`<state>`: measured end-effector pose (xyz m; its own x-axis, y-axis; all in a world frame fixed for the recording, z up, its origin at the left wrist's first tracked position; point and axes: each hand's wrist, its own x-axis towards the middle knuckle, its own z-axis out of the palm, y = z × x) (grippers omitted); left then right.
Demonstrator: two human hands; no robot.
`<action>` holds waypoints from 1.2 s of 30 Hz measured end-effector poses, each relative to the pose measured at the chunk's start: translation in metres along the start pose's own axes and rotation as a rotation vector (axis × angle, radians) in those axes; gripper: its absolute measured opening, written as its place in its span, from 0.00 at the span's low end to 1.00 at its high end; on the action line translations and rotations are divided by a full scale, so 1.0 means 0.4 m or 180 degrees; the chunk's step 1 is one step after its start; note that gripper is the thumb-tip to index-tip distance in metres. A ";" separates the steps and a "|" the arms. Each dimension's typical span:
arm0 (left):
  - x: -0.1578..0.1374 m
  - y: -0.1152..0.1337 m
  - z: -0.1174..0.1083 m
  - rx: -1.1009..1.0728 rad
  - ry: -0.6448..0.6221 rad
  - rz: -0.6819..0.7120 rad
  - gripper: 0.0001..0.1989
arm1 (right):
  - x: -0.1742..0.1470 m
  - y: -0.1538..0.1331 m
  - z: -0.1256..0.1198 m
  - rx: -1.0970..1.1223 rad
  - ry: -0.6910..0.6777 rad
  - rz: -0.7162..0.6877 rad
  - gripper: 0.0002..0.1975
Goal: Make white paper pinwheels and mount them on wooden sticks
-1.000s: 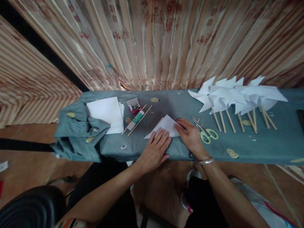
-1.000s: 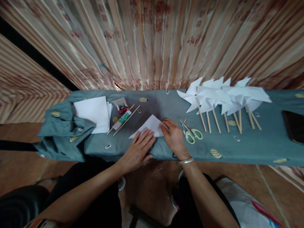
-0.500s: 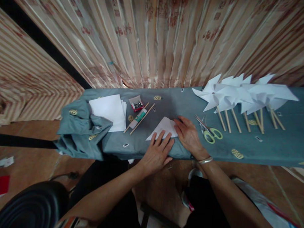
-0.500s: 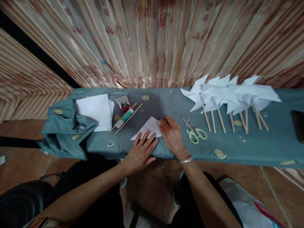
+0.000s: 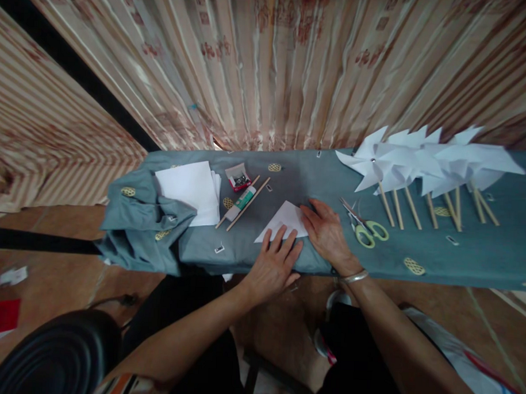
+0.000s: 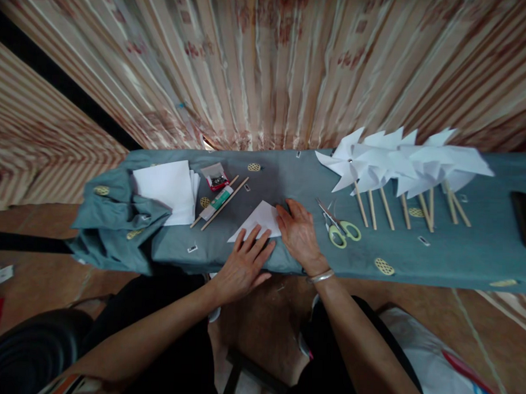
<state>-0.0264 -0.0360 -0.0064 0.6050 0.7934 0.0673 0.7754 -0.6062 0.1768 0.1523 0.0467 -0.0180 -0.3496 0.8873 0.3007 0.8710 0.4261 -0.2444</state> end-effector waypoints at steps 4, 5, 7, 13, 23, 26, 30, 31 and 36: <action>0.001 0.001 -0.005 -0.0006 -0.0043 -0.0007 0.36 | 0.000 -0.003 -0.002 -0.0048 -0.0017 -0.0024 0.21; 0.001 0.001 -0.006 -0.0010 -0.0057 -0.0006 0.36 | 0.000 -0.004 -0.003 -0.0052 -0.0023 -0.0020 0.21; 0.001 0.001 -0.006 -0.0009 -0.0070 0.0001 0.36 | 0.000 -0.005 -0.003 -0.0055 -0.0028 -0.0006 0.21; 0.000 -0.003 -0.003 0.0002 -0.0071 0.0027 0.36 | -0.002 -0.004 -0.002 -0.0111 0.0016 -0.0050 0.20; 0.000 0.000 -0.003 0.0128 -0.0101 0.0053 0.37 | -0.023 -0.026 -0.008 -0.0309 0.0198 -0.0088 0.24; 0.002 0.001 -0.005 0.0122 -0.0150 0.0034 0.37 | -0.043 -0.038 -0.009 -0.0200 0.0238 -0.0061 0.26; 0.004 0.000 -0.006 0.0119 -0.0178 0.0031 0.37 | -0.061 -0.046 -0.003 -0.0149 0.0236 0.0121 0.29; 0.003 -0.001 -0.006 0.0121 -0.0170 0.0026 0.36 | -0.064 -0.045 -0.001 -0.0158 0.0230 0.0164 0.30; 0.001 -0.003 -0.007 0.0118 -0.0145 0.0032 0.35 | -0.077 -0.017 0.003 -0.0223 0.0245 0.0340 0.29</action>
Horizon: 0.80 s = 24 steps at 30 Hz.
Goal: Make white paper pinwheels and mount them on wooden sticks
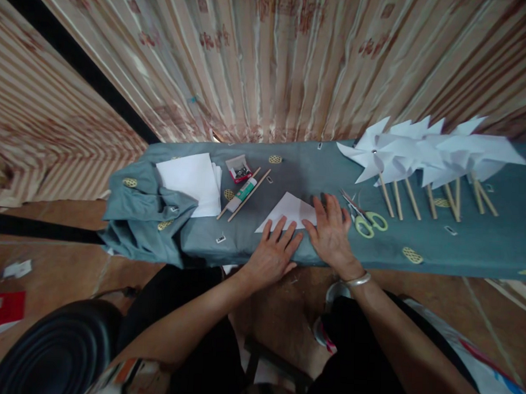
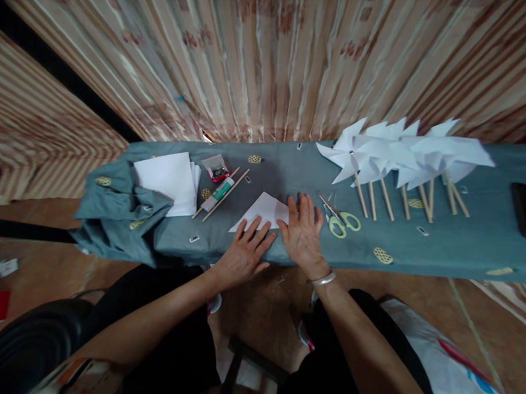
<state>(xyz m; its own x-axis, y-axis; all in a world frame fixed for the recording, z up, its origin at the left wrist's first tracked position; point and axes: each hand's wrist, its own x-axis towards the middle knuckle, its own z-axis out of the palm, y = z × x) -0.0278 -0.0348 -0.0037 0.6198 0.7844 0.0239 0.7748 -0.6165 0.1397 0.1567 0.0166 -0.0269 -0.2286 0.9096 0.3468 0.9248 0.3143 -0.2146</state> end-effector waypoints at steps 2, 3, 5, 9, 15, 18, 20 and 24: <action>0.000 -0.001 -0.002 -0.0011 0.0000 0.0003 0.35 | -0.003 0.023 -0.005 -0.0077 0.0109 0.0145 0.28; 0.000 -0.001 -0.002 -0.0013 -0.0002 0.0001 0.35 | -0.004 0.035 -0.008 -0.0132 0.0168 0.0219 0.28; 0.002 -0.002 -0.004 0.0000 -0.0004 -0.0001 0.36 | -0.005 0.055 -0.016 -0.0255 0.0249 0.0341 0.27; 0.003 -0.001 -0.002 0.0059 -0.0010 0.0003 0.36 | -0.006 0.066 -0.025 -0.0435 0.0304 0.0426 0.26; 0.002 0.000 0.004 0.0152 0.0071 -0.0007 0.36 | -0.008 0.063 -0.023 -0.0349 0.0426 0.0382 0.25; 0.002 0.000 0.003 0.0179 0.0045 -0.0011 0.36 | -0.008 0.078 -0.037 -0.0329 0.0413 0.0470 0.24; 0.002 0.000 0.003 0.0204 0.0045 -0.0018 0.36 | -0.010 0.081 -0.052 -0.0271 0.0473 0.0447 0.25; 0.002 -0.001 0.006 0.0251 0.0108 -0.0009 0.37 | -0.022 0.036 -0.067 0.0049 0.0271 -0.0209 0.27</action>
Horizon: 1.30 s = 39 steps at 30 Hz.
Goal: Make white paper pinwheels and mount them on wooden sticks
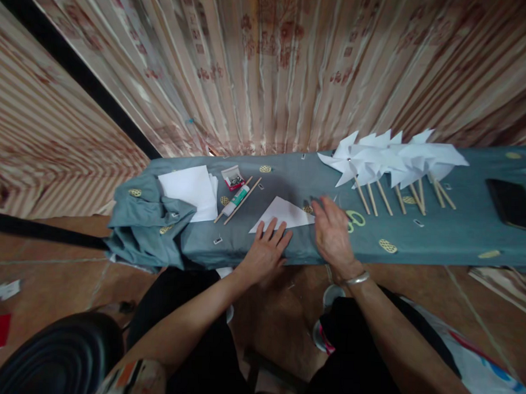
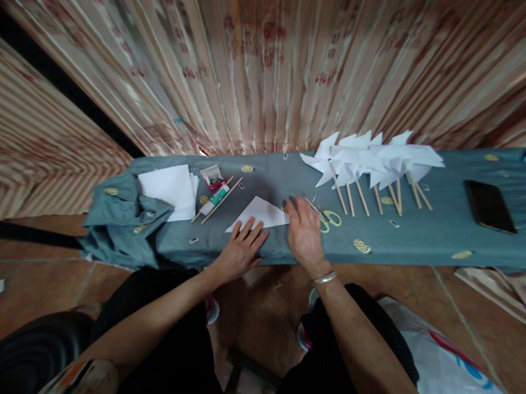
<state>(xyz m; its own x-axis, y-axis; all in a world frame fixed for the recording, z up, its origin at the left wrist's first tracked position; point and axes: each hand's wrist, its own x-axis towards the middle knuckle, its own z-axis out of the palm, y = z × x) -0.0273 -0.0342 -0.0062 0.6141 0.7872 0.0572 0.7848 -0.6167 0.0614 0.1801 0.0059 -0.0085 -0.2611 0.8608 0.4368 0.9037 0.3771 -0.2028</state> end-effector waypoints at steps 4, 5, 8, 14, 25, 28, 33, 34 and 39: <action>0.003 0.000 -0.003 0.0035 -0.0038 0.0002 0.37 | -0.009 -0.063 0.024 0.0286 -0.0565 -0.0649 0.26; 0.004 0.000 -0.005 0.0048 -0.0065 0.0012 0.37 | -0.010 -0.070 0.031 0.0312 -0.0595 -0.0673 0.24; 0.001 -0.008 -0.008 0.0094 -0.0141 0.0102 0.38 | -0.013 -0.072 0.043 0.0339 -0.0573 -0.0636 0.20; -0.058 -0.051 -0.004 0.0054 -0.0064 0.0188 0.39 | -0.016 -0.062 0.042 0.0317 -0.0566 -0.0635 0.20; -0.195 -0.110 -0.035 0.0032 -0.0141 -0.0088 0.35 | -0.021 -0.062 0.044 0.0293 -0.0494 -0.0658 0.21; -0.207 -0.112 -0.043 -0.0031 -0.0119 -0.0139 0.34 | -0.021 -0.065 0.041 0.0317 -0.0516 -0.0651 0.21; -0.224 -0.107 -0.064 -0.0200 0.0040 -0.0315 0.29 | -0.018 -0.066 0.036 0.0391 -0.0498 -0.0647 0.20; -0.221 -0.103 -0.068 -0.0243 0.0139 -0.0350 0.28 | -0.017 -0.066 0.036 0.0414 -0.0487 -0.0654 0.20; -0.138 -0.084 -0.067 -0.0531 0.0786 -0.0375 0.27 | -0.014 -0.064 0.029 0.0670 -0.0325 -0.0604 0.20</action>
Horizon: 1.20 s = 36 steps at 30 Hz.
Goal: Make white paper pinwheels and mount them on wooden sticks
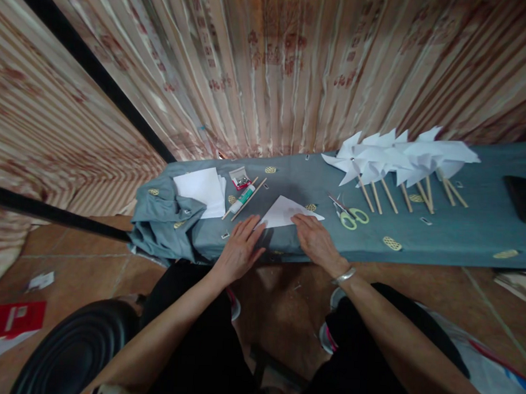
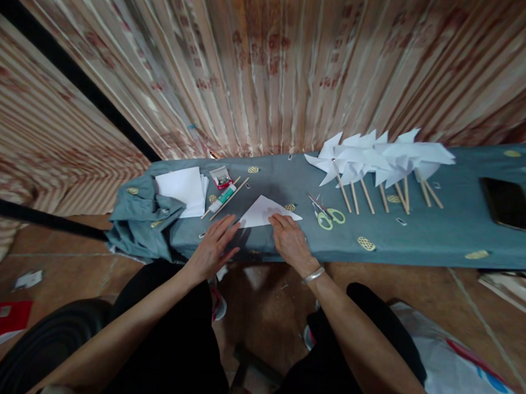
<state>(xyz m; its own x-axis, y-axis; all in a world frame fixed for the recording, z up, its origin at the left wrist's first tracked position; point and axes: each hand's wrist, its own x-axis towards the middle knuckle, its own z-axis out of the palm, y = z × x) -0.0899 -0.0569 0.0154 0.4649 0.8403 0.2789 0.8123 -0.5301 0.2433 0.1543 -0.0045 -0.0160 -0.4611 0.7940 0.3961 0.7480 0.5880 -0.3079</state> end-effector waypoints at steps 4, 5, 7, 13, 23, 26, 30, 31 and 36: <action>0.091 -0.002 0.051 -0.0352 0.0277 -0.0099 0.31 | 0.013 0.016 -0.023 0.0100 0.0299 0.0418 0.20; 0.107 -0.006 0.064 -0.0439 0.0327 -0.0175 0.33 | 0.017 0.025 -0.030 0.0110 0.0343 0.0556 0.20; 0.127 -0.019 0.089 -0.0604 0.0420 -0.0274 0.36 | 0.023 0.045 -0.042 0.0182 0.0339 0.0783 0.23; 0.129 -0.043 0.138 -0.0857 0.0532 -0.0369 0.39 | 0.019 0.085 -0.059 0.0495 0.0042 0.0997 0.25; 0.181 -0.036 0.122 -0.1209 0.0718 -0.0309 0.41 | 0.030 0.093 -0.082 0.0851 0.0285 0.1477 0.24; 0.197 -0.041 0.116 -0.1153 0.0790 -0.0240 0.40 | 0.034 0.090 -0.090 0.1009 0.0258 0.1448 0.19; 0.211 -0.042 0.100 -0.1012 0.0874 -0.0136 0.35 | 0.033 0.077 -0.092 0.1099 0.0214 0.1133 0.08; 0.213 -0.040 0.096 -0.0993 0.0895 -0.0102 0.34 | 0.032 0.073 -0.091 0.1061 0.0269 0.1055 0.08; 0.217 -0.027 0.086 -0.1057 0.0978 0.0065 0.19 | 0.028 0.059 -0.090 0.1019 0.0238 0.0811 0.09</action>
<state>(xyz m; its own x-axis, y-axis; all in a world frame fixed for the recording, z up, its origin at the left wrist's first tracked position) -0.0461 0.0257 0.0051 0.3127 0.7832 0.5374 0.6237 -0.5960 0.5058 0.1841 0.0126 0.0125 -0.2356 0.9139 0.3305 0.6421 0.4016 -0.6530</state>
